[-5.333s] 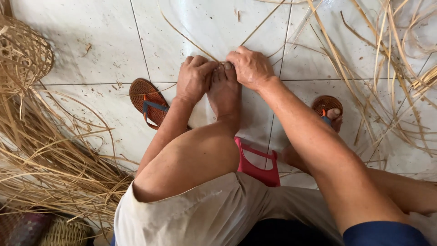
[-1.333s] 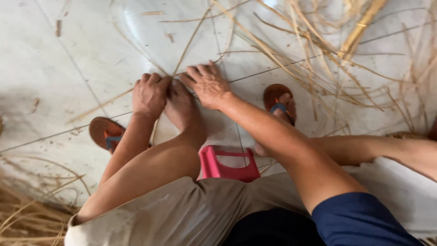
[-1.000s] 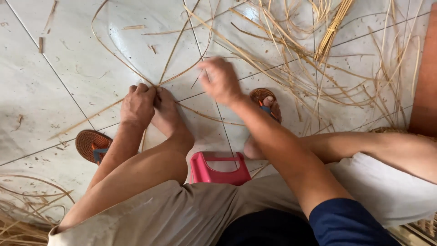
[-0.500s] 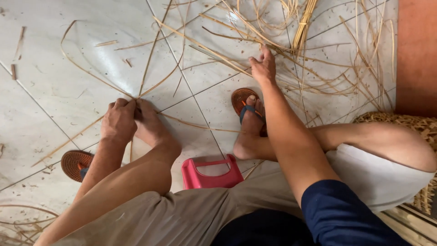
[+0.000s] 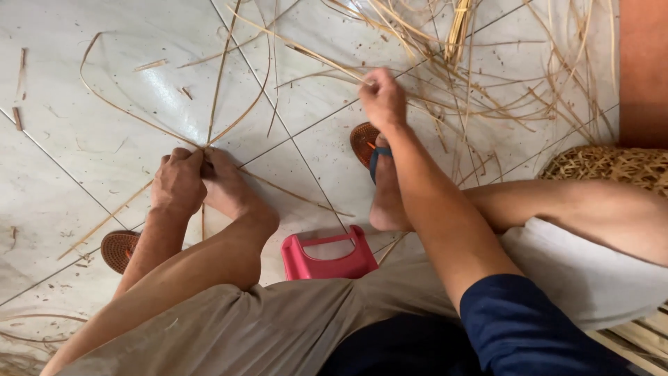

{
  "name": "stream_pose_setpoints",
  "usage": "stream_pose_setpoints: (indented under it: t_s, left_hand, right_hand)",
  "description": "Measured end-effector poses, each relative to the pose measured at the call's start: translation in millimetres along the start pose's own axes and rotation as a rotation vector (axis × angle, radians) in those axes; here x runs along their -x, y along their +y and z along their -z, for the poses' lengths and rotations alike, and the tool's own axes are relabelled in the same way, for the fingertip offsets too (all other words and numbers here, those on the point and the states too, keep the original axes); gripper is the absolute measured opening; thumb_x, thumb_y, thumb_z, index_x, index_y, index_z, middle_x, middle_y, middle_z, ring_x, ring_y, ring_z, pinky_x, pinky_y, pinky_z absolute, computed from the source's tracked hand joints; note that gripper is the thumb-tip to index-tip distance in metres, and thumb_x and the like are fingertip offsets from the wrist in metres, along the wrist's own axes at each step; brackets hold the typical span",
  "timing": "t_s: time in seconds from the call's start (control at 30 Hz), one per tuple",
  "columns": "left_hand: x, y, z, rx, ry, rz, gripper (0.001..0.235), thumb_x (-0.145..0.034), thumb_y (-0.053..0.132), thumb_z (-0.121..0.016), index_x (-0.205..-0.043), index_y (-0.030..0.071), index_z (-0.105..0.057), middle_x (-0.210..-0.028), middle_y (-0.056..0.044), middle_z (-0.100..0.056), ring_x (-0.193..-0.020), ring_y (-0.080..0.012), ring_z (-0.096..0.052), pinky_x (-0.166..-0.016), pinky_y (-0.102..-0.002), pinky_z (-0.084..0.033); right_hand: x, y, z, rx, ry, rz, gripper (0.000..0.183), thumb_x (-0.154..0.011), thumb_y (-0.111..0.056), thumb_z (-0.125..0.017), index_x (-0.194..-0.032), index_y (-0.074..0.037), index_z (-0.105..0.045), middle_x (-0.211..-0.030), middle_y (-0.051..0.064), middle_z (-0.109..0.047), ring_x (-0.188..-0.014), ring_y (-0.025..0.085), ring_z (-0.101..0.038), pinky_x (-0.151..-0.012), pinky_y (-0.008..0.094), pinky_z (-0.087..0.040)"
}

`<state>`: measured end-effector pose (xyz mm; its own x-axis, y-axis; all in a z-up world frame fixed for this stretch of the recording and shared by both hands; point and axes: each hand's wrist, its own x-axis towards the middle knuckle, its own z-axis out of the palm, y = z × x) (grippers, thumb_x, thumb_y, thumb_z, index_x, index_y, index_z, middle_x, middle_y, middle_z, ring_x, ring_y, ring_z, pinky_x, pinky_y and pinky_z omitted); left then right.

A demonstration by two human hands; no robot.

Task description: Weaving a circular base by interlacing thin strips of natural material on a workshop floor.

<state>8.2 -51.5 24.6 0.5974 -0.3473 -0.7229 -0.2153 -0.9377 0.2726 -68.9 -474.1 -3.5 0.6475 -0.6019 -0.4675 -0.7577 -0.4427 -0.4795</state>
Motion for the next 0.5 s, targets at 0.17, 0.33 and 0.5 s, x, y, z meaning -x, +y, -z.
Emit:
stream_pose_setpoints:
  t_s: [0.17,0.33,0.5]
  left_hand:
    - [-9,-25,-39,-0.107,0.183,-0.064,0.038,-0.097,0.012,-0.055,-0.133,0.022,-0.064,-0.131,-0.008,-0.058,-0.134,-0.0370,-0.055,-0.100,-0.050,-0.060]
    - [9,-2,-5,0.063,0.053,-0.030,0.040,-0.093,0.000,-0.050,-0.130,0.013,-0.057,-0.133,-0.016,-0.053,-0.118,-0.0423,-0.051,-0.084,-0.057,-0.058]
    - [12,10,9,0.065,-0.017,0.021,0.044,-0.095,0.001,-0.049,-0.136,0.014,-0.055,-0.133,-0.015,-0.052,-0.122,-0.0402,-0.049,-0.083,-0.056,-0.060]
  right_hand:
    - [-47,57,-32,0.217,-0.091,0.110,0.044,-0.082,-0.052,-0.077,-0.122,-0.035,-0.071,-0.108,0.002,-0.076,-0.110,0.026,-0.073,-0.096,0.041,-0.057]
    - [-36,-32,57,0.301,-0.146,-0.160,0.090,-0.102,-0.051,-0.065,-0.168,-0.018,-0.013,-0.173,0.018,-0.006,-0.158,0.041,-0.010,-0.126,0.061,-0.013]
    - [-91,7,91,0.197,-0.093,-0.373,0.103,-0.103,-0.061,-0.063,-0.168,-0.017,0.005,-0.176,0.008,0.009,-0.163,0.029,0.005,-0.131,0.049,-0.004]
